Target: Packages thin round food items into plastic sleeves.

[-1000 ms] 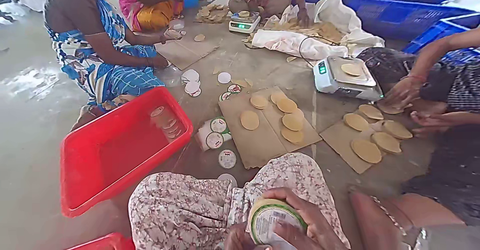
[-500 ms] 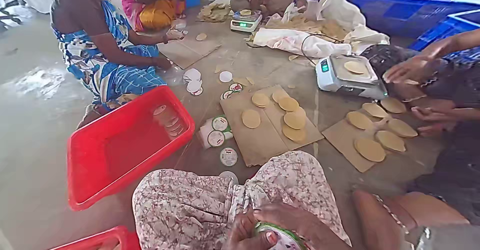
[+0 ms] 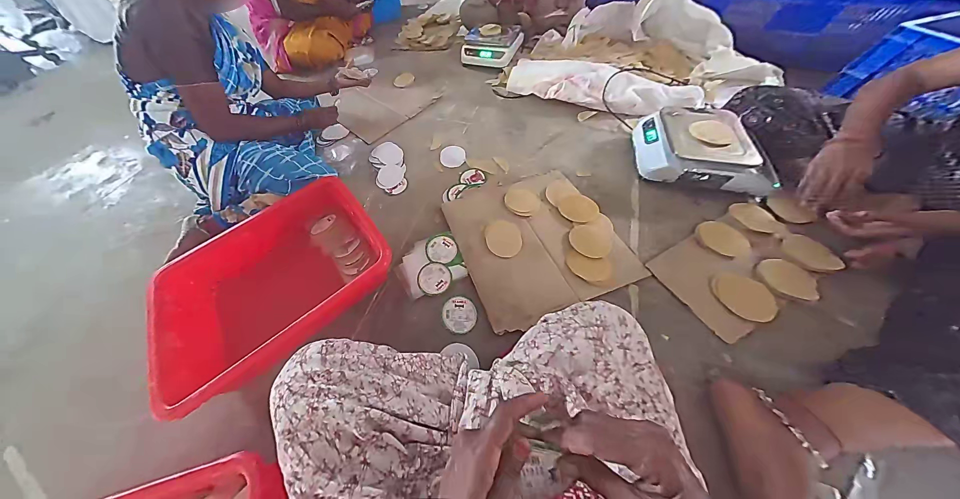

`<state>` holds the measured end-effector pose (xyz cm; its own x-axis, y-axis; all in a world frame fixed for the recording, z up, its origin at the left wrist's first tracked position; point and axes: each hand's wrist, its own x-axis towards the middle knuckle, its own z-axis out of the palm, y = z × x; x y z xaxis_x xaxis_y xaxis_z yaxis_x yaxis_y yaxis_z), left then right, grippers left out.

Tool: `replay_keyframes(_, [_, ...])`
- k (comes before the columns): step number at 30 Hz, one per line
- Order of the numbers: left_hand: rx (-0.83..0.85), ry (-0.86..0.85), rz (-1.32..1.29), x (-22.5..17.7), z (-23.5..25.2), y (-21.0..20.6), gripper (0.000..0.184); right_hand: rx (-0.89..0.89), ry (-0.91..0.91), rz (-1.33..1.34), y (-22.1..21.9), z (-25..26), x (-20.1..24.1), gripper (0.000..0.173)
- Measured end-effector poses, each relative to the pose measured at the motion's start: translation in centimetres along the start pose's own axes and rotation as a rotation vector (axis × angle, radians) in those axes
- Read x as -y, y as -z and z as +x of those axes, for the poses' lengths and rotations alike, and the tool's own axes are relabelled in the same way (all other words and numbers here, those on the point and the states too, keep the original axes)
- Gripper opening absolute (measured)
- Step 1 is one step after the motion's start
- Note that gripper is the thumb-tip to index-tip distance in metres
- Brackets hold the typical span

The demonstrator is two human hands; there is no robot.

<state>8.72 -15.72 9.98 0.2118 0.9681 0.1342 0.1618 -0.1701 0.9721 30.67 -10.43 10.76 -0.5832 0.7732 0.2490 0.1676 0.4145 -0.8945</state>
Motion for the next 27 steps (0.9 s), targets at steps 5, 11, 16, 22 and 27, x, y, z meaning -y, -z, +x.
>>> replay_keyframes(5, [-0.107, -0.067, -0.051, 0.4, -0.2, -0.3, 0.050, -0.118, 0.032, -0.074, -0.7, 0.0, 0.1, 0.024])
replay_keyframes(11, [-0.166, -0.090, -0.016, 0.8, -0.3, -0.5, 0.049, -0.057, 0.001, 0.047, -1.3, -0.3, 0.0, 0.013])
replay_keyframes(16, [-0.044, -0.078, 0.404, 0.1, -0.1, -0.2, 0.046, -0.045, -0.045, -0.026, -1.7, -0.5, -0.2, 0.014])
replay_keyframes(22, [-0.136, 0.001, -0.715, 0.5, 0.5, 0.1, 0.056, -0.120, 0.025, 0.148, -0.9, 0.1, -0.9, 0.008])
replay_keyframes(27, [-0.082, 0.069, -0.547, 2.8, -0.5, 0.0, 0.057, -0.254, -0.046, 0.247, 0.0, 0.6, -0.2, 0.004])
